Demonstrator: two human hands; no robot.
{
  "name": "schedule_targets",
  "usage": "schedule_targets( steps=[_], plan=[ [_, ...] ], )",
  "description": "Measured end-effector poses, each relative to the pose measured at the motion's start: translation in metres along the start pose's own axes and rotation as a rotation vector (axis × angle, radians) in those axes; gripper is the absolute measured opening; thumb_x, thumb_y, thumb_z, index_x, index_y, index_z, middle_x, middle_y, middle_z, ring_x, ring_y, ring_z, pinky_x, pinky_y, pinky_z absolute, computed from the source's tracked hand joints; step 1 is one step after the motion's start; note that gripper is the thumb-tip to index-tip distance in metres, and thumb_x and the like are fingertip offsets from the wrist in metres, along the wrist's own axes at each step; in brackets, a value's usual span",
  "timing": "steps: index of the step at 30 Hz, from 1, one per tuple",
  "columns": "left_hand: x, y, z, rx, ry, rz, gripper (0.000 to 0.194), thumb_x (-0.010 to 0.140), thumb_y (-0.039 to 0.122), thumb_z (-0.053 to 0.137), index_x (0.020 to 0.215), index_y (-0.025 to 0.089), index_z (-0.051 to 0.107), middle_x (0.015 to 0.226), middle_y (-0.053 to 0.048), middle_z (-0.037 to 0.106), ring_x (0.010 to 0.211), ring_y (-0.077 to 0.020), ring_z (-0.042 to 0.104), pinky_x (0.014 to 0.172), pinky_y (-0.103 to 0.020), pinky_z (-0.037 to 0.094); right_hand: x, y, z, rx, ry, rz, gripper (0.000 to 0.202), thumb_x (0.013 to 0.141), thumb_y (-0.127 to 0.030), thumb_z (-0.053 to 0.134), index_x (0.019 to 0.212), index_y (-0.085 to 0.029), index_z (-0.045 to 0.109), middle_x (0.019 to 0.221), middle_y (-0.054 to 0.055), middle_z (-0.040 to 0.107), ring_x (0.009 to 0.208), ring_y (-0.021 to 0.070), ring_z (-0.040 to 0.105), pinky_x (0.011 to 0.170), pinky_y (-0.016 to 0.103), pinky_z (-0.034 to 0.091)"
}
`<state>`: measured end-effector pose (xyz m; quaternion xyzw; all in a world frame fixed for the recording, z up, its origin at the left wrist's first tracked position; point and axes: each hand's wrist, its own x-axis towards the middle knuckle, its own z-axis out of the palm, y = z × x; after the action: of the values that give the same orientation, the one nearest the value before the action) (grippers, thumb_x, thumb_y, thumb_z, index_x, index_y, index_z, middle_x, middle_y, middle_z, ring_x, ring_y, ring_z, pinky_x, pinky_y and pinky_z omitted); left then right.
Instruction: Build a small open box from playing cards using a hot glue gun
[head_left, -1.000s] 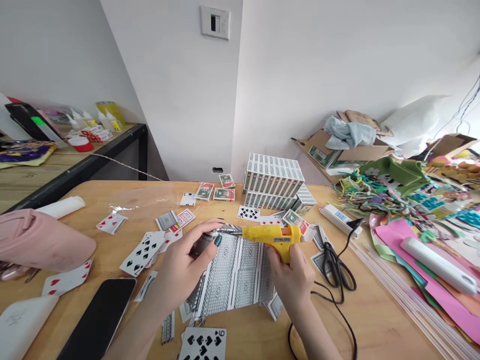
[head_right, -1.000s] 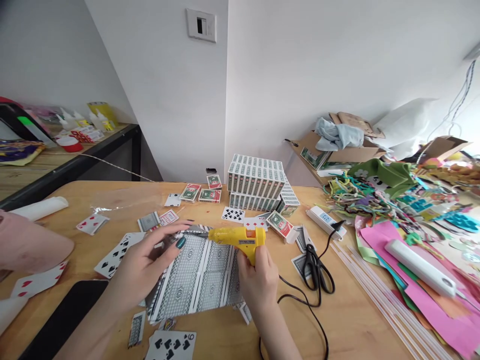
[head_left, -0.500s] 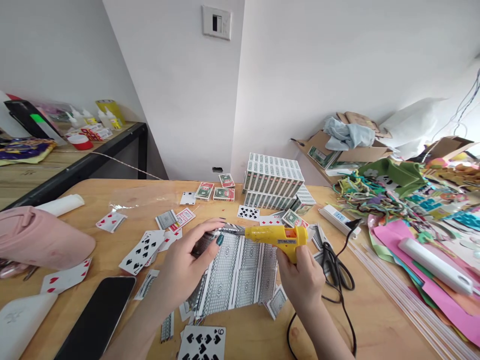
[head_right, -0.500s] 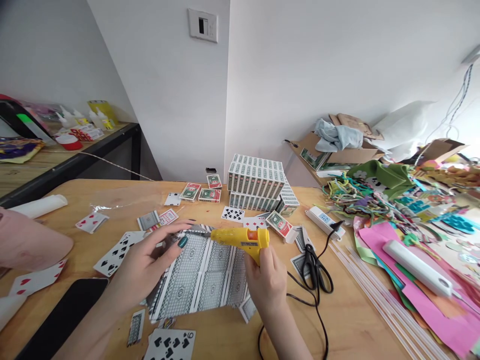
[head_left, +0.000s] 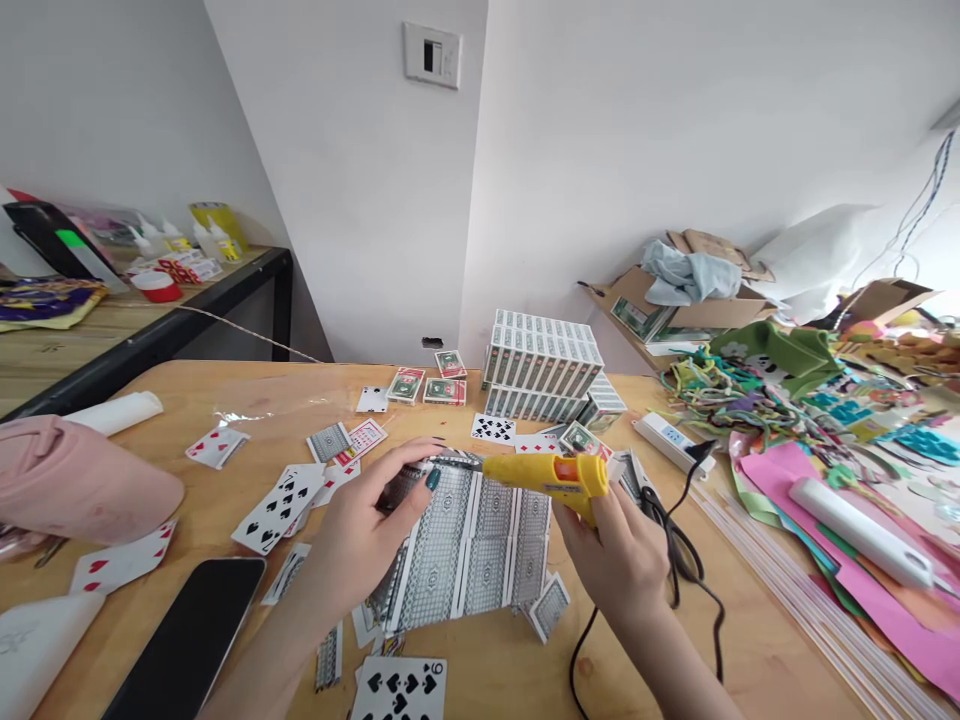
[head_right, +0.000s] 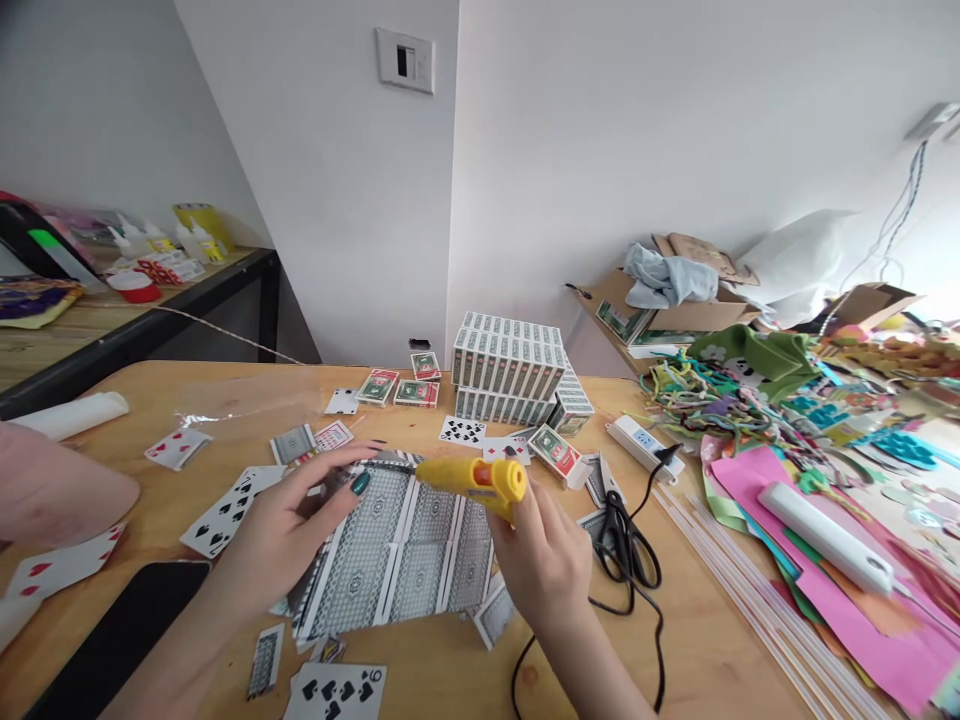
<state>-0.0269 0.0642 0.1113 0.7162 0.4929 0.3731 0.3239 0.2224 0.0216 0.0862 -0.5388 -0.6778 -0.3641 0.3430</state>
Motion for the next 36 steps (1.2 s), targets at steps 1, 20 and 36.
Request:
schedule_targets(
  steps=[1,20,36],
  plan=[
    [0.0,0.0,0.0,0.003,0.001,0.001,0.029,0.089,0.042,0.051,0.113,0.03,0.062,0.12,-0.004,0.067,0.106,-0.0246,0.063,0.092,-0.04,0.052,0.004,0.004,-0.003,0.009,-0.014,-0.054,0.02,0.087,-0.019,0.06,0.106,-0.016,0.058,0.072,0.001,0.07,0.058,0.0111,0.065,0.058,0.021,0.048],
    [0.003,-0.005,-0.002,0.125,-0.135,0.048,0.024,0.083,0.035,0.06,0.107,0.033,0.063,0.12,-0.003,0.056,0.116,-0.0251,0.054,0.098,-0.043,0.047,-0.061,0.033,0.005,0.363,-0.63,1.356,0.041,0.071,-0.06,0.061,0.063,-0.024,0.043,0.041,-0.007,0.047,0.038,0.0176,0.053,0.045,0.028,0.04],
    [0.008,-0.014,0.0,0.009,-0.113,0.013,0.009,0.083,0.028,0.056,0.091,0.028,0.061,0.116,-0.002,0.063,0.113,-0.0234,0.057,0.1,-0.046,0.044,-0.093,0.036,0.028,0.052,-0.795,1.087,0.039,0.077,-0.056,0.052,0.082,-0.018,0.058,0.082,0.017,0.07,0.08,0.0332,0.068,0.067,0.039,0.05]
  ],
)
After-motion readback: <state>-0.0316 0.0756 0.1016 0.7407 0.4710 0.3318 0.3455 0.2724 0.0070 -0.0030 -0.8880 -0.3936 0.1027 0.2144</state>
